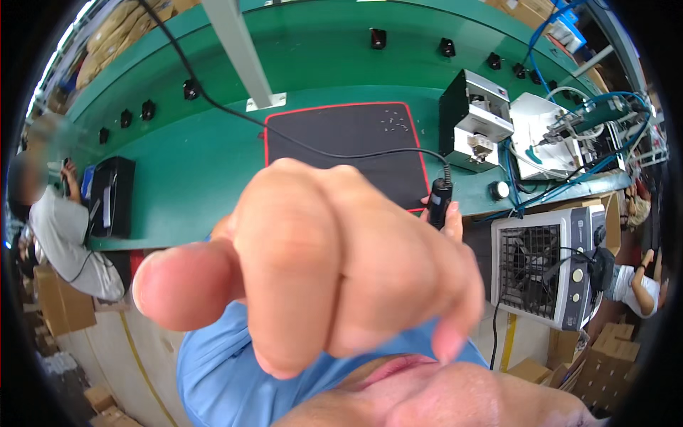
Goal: The person is assembling plastic electronic housings, likely key fobs, by placing circuit boards inside and using an electric screwdriver to secure screws.
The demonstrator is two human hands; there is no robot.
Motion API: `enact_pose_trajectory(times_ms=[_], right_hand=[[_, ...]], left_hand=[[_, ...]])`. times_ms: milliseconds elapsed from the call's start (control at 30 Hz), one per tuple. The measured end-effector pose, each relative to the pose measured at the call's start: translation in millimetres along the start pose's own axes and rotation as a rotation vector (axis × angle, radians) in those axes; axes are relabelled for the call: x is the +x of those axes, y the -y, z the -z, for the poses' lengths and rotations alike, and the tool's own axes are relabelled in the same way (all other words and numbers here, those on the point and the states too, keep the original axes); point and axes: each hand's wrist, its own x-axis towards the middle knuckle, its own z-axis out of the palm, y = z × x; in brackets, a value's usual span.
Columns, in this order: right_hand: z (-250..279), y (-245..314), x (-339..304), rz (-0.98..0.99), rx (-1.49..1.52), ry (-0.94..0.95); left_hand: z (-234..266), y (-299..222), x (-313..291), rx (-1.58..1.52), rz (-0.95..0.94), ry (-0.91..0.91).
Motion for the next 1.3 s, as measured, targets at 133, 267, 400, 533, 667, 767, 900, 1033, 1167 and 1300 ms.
enact_pose_trajectory(times_ms=[133,267,400,533,667,767,900,1033,1167,1300], right_hand=[[-12,-4,7,0.016,-0.011,0.125],[-2,-10,-2,-0.019,0.08,0.027],[7,-14,4,-0.008,0.132,0.116],[-3,-11,15,-0.045,0.115,0.213],[3,-11,5,-0.035,0.109,0.105],[0,-8,9,-0.036,0.107,0.106],[-4,-19,4,-0.053,0.18,0.011],[-3,-7,5,-0.048,0.123,0.075],[-3,-2,7,-0.047,0.072,0.106],[-12,-3,11,-0.033,0.06,0.051]], left_hand=[[-35,-7,-10,-0.01,0.043,-0.142],[-20,-6,-7,-0.119,0.076,-0.22],[-7,7,-19,-0.216,-0.084,-0.069],[-11,36,-11,-0.262,-0.408,0.012],[15,29,-13,-0.339,-0.3,0.069],[21,29,-13,-0.281,-0.276,0.076],[10,14,-12,-0.22,-0.219,-0.014],[4,9,-6,-0.085,-0.16,-0.152],[-3,11,-2,0.063,-0.145,-0.142],[27,3,10,0.151,-0.152,0.059]])
